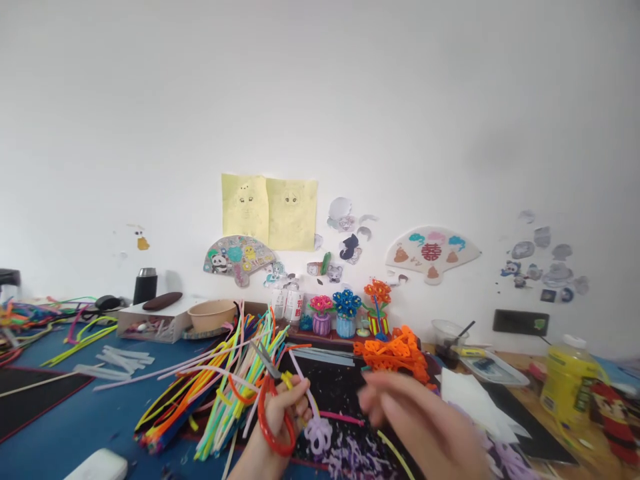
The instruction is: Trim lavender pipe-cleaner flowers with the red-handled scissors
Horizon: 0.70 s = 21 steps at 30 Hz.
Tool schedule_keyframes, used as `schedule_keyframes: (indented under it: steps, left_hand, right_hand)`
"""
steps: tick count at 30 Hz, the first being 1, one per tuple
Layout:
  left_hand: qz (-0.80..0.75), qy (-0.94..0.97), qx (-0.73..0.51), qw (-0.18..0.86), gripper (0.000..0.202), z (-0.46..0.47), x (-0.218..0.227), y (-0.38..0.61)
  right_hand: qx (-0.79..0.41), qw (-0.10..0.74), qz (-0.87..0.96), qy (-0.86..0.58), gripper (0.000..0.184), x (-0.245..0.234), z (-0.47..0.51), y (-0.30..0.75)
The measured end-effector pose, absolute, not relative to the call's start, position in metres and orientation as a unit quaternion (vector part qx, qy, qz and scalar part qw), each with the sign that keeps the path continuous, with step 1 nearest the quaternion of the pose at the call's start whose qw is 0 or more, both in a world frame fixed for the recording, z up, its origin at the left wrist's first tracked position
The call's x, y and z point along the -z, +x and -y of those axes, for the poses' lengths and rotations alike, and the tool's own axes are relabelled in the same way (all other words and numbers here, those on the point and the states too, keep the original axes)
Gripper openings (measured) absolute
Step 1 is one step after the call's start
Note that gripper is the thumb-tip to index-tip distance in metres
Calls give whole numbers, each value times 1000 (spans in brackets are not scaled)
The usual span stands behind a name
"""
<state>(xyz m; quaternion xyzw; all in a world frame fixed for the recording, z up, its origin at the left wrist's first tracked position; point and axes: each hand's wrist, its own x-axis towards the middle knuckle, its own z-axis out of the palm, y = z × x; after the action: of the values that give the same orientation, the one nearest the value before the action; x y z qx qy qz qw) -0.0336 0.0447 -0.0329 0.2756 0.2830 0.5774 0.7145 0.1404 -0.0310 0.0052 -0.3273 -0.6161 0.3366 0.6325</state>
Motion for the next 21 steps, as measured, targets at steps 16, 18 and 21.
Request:
schedule_keyframes:
  steps: [16,18,21]
  left_hand:
    - [-299,367,-571,671,42,-41,21,-21]
    - [-302,370,-566,672,42,-39,19,-23]
    - [-302,375,-566,670,41,-36,16,-24]
  right_hand:
    - [-699,472,482,-238,42,44,0,118]
    - [-707,472,478,-223,44,43,1,116]
    - [-708,476,472,-222,52,48,2,112]
